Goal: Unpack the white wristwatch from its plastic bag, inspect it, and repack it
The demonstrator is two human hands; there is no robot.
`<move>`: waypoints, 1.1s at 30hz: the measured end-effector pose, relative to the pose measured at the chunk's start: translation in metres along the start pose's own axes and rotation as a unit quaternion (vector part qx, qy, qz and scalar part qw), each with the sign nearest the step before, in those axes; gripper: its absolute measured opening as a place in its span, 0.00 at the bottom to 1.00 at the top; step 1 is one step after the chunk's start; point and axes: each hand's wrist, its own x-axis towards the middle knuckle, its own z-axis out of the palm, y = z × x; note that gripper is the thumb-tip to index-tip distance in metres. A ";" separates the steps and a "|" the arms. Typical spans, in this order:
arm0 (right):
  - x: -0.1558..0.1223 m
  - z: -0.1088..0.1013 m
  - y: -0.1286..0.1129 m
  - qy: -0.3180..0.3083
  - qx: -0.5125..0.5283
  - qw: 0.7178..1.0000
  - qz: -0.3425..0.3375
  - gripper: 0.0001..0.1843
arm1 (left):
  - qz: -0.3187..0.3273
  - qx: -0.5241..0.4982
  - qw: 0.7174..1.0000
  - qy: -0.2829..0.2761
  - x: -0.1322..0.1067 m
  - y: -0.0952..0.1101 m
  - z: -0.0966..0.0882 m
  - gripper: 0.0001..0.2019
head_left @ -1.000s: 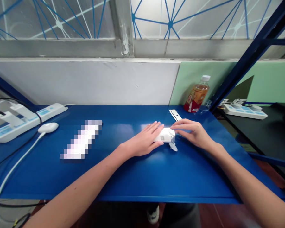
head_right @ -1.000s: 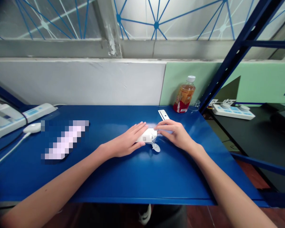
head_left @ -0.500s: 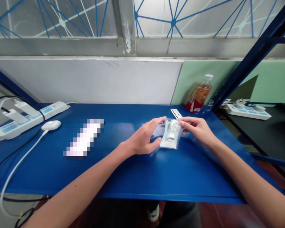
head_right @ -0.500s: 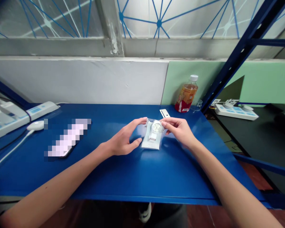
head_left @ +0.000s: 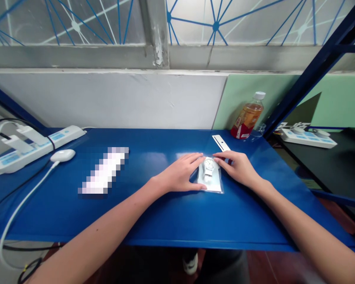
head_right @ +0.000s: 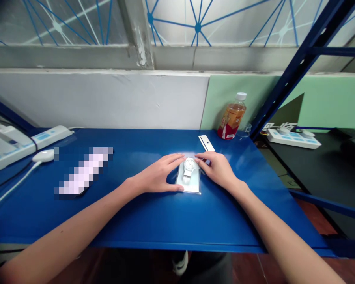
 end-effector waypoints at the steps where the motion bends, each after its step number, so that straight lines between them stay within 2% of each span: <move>1: 0.000 -0.002 0.000 -0.005 -0.033 0.999 -0.031 0.16 | -0.002 0.003 1.000 -0.002 0.000 0.000 0.000 0.41; 3: -0.001 -0.008 0.000 -0.043 -0.062 0.993 -0.085 0.19 | -0.006 0.013 1.000 -0.003 0.000 -0.001 0.000 0.41; 5: -0.001 -0.014 -0.002 -0.097 -0.062 0.986 -0.118 0.31 | -0.008 0.023 1.000 0.001 0.000 -0.003 0.000 0.41; 8: -0.002 -0.020 -0.003 -0.154 -0.059 0.978 -0.126 0.45 | 0.004 0.032 0.999 -0.004 0.000 -0.006 0.000 0.43; 12: -0.003 -0.019 -0.003 -0.194 -0.054 0.973 -0.114 0.51 | 0.001 0.028 1.000 -0.004 0.001 -0.009 0.000 0.45; 17: -0.003 -0.013 -0.003 -0.213 -0.052 0.970 -0.110 0.53 | -0.006 0.036 0.999 -0.009 0.001 -0.006 0.001 0.44; 22: -0.004 -0.011 -0.002 -0.205 -0.045 0.970 -0.124 0.51 | -0.018 0.038 0.999 -0.017 -0.001 -0.005 0.000 0.44; 26: -0.004 -0.011 -0.003 -0.184 -0.048 0.974 -0.127 0.47 | -0.023 0.065 0.998 -0.012 -0.004 -0.010 -0.008 0.43; 29: -0.004 -0.011 -0.005 -0.145 -0.057 0.979 -0.130 0.37 | -0.029 0.097 0.995 -0.008 -0.006 -0.016 -0.015 0.39; 33: -0.002 -0.014 -0.005 -0.072 -0.031 0.987 -0.144 0.17 | -0.063 0.111 0.992 0.005 -0.005 -0.021 -0.017 0.32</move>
